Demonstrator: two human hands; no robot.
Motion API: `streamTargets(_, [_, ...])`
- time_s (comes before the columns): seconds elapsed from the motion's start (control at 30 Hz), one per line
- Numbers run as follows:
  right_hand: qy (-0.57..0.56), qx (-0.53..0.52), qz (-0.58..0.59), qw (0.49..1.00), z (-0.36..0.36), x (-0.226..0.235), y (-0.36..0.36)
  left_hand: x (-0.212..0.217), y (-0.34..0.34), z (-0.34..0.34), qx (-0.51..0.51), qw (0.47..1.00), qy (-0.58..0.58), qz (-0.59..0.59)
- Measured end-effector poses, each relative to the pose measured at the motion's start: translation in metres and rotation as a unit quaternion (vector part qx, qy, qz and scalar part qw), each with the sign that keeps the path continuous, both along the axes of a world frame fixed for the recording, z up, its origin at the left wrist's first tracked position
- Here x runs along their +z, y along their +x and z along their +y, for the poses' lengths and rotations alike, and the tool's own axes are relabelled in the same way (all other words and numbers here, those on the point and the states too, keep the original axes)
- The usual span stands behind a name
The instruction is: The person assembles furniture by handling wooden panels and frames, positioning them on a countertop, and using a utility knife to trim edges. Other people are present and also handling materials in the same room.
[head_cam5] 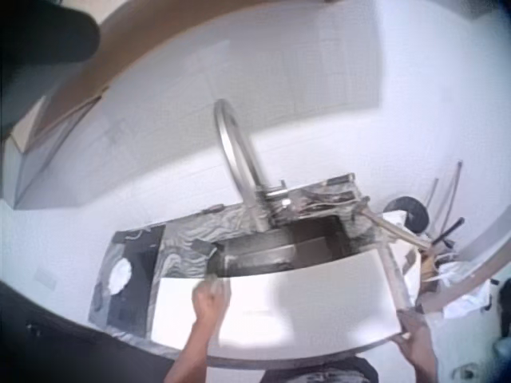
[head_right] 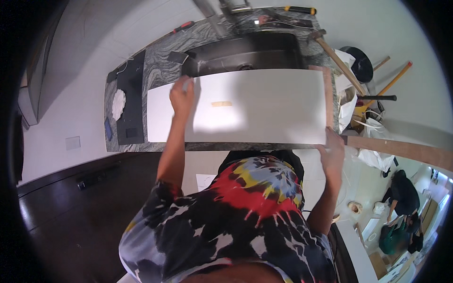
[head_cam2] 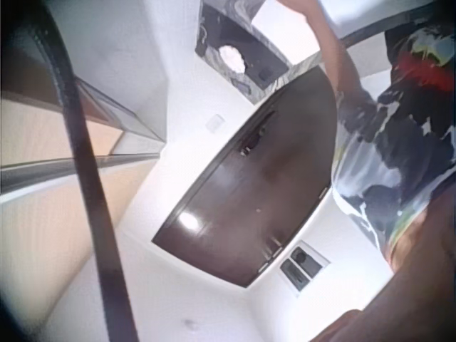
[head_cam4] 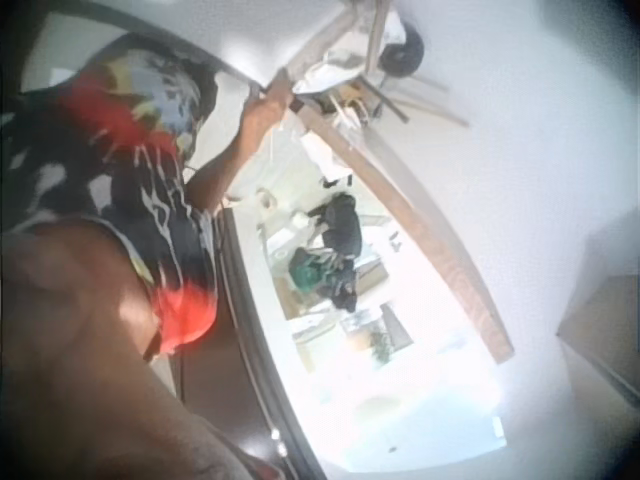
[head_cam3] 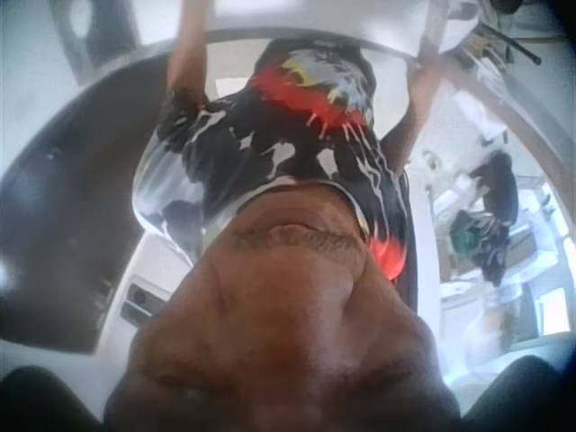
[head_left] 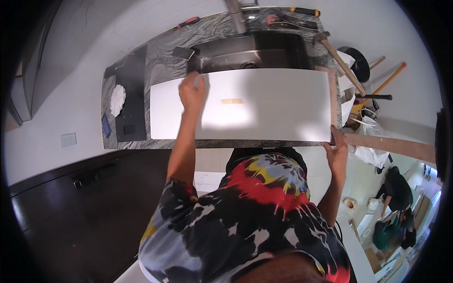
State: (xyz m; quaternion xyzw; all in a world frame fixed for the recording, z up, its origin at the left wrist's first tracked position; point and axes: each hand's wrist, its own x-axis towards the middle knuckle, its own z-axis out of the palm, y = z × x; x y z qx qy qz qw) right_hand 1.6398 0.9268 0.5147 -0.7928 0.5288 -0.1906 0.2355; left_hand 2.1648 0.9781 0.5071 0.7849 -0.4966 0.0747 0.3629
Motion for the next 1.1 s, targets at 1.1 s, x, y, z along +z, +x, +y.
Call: streamTargets(1.1, [-0.058,-0.264,-0.066,0.961,0.036,-0.025,0.036,-0.032,0.102,-0.052,-0.113,0.992,0.048,-0.003])
